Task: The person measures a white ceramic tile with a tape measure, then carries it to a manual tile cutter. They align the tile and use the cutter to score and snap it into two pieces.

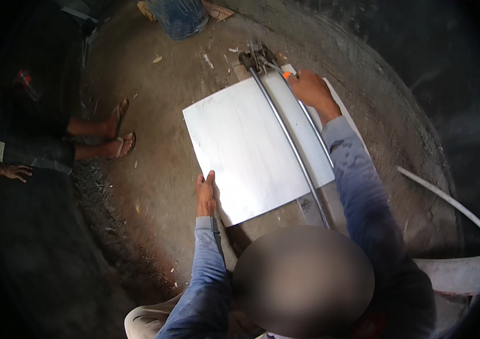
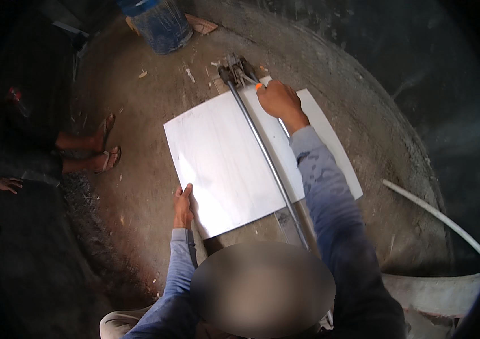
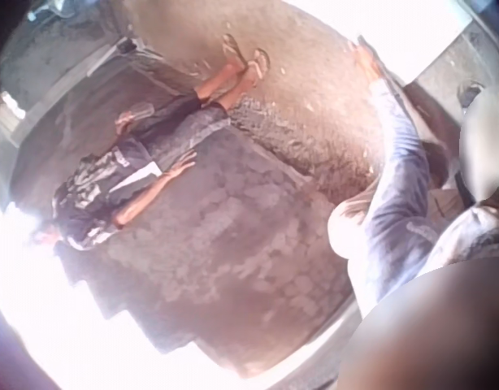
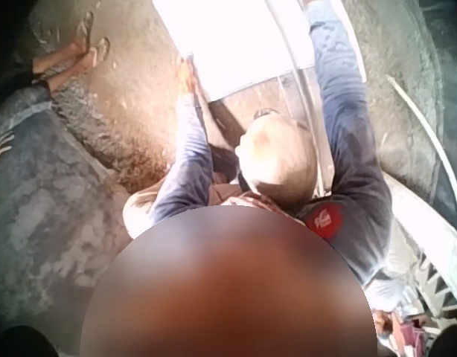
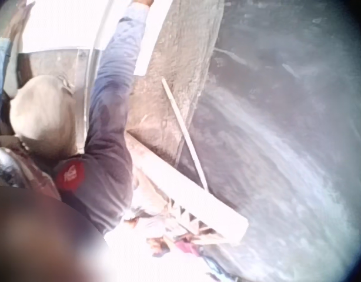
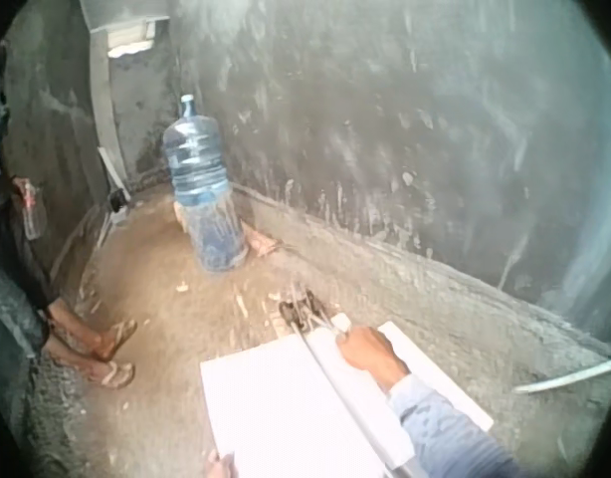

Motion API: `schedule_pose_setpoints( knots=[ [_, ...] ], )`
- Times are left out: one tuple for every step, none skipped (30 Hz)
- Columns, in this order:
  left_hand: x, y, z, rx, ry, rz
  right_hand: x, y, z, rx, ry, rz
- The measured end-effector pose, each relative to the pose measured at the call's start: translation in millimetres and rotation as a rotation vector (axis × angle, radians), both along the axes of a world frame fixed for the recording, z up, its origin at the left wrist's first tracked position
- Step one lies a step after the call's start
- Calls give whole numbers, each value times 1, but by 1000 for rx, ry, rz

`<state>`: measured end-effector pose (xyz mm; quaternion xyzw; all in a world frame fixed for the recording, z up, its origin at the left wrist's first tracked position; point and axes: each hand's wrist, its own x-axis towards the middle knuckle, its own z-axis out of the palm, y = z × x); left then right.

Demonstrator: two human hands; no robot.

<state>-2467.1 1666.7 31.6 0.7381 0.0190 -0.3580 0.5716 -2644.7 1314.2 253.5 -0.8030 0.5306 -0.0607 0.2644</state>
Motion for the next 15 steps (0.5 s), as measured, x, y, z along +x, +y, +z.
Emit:
schedule_pose_setpoints(
  knots=[
    [2,-3,-1,-9,6,1,6,-4,6,-57,-13,-11],
    [3,-3,-2,-8,24,-9,7,-4,9,-69,-20,6],
    [5,1,-3,28,55,-12,6,-2,9,-59,-29,-29],
    [6,0,-5,-10,51,-11,9,-8,13,-41,-39,-28],
    [7,-1,-6,-76,35,-35,12,-14,17,-52,-71,-38],
    [7,0,-7,-96,57,-33,13,-14,17,-53,-43,-20],
    [6,3,-7,-87,96,-19,13,-14,16,-54,-25,-15],
    [5,4,-7,-84,59,-19,14,-14,15,-58,-8,-7],
    [4,3,-6,-70,36,-5,16,-15,14,-57,7,5],
    [2,4,-5,-77,15,1,16,-15,12,-53,26,18],
    [1,3,-4,-12,-13,29,17,-15,11,-25,51,25],
    [0,2,-3,36,-37,40,17,-15,11,-40,58,16],
    [1,0,-2,63,-42,68,17,-16,11,-71,52,17],
    [1,-1,-1,10,-51,50,18,-16,12,-145,4,27],
    [1,-2,0,-19,-24,28,19,-18,14,-105,45,42]
  ],
)
